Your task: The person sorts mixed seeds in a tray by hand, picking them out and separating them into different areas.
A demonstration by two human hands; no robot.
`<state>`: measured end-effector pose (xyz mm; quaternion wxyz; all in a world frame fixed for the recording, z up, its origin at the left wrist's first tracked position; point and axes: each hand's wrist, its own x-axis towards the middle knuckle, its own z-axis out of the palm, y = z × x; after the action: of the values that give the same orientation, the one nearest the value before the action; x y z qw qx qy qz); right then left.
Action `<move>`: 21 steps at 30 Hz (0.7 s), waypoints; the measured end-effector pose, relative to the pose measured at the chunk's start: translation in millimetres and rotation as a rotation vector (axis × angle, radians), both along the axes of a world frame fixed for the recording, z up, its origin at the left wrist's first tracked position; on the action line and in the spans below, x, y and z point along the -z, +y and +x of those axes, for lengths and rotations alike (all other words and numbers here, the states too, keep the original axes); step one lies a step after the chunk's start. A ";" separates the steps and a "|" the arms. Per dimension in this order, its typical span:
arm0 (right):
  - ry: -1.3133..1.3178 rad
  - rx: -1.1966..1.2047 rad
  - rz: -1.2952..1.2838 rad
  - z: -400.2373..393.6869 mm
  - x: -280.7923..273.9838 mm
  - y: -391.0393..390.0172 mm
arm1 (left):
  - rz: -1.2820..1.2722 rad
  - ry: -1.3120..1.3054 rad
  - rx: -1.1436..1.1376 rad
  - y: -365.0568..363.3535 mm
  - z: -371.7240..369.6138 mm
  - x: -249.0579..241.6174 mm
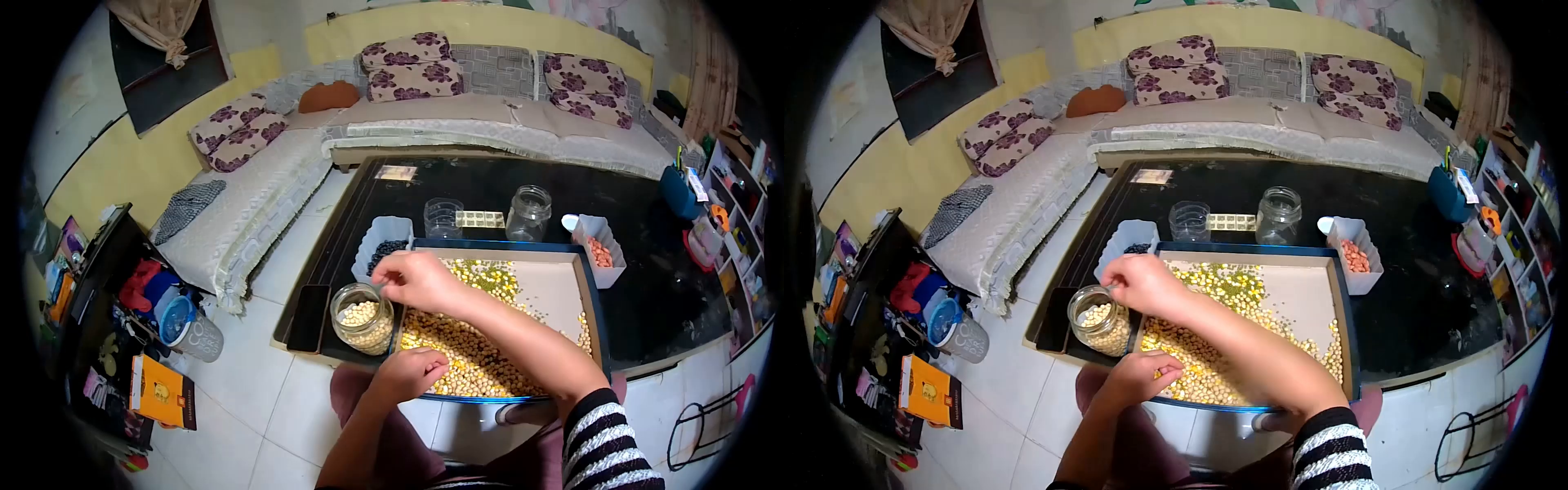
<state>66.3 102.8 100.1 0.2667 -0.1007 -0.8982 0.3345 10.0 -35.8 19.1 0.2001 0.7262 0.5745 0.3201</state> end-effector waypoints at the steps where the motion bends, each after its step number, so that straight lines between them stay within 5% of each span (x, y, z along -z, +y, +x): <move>1: 0.024 0.050 -0.045 15.0 0.5 5.7 | 0.000 0.001 0.000 0.8 0.8 0.6; 9: -0.322 0.630 -0.153 174.2 85.0 90.5 | -0.080 -0.055 -0.044 -0.6 7.6 -14.9; 21: -0.526 0.453 -0.130 168.1 97.5 90.7 | 0.068 0.024 -0.049 0.6 6.2 -3.1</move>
<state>234.4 193.6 2.6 0.0865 -0.3968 -0.8679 0.2860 16.2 -35.3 22.2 0.1605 0.7220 0.5833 0.3357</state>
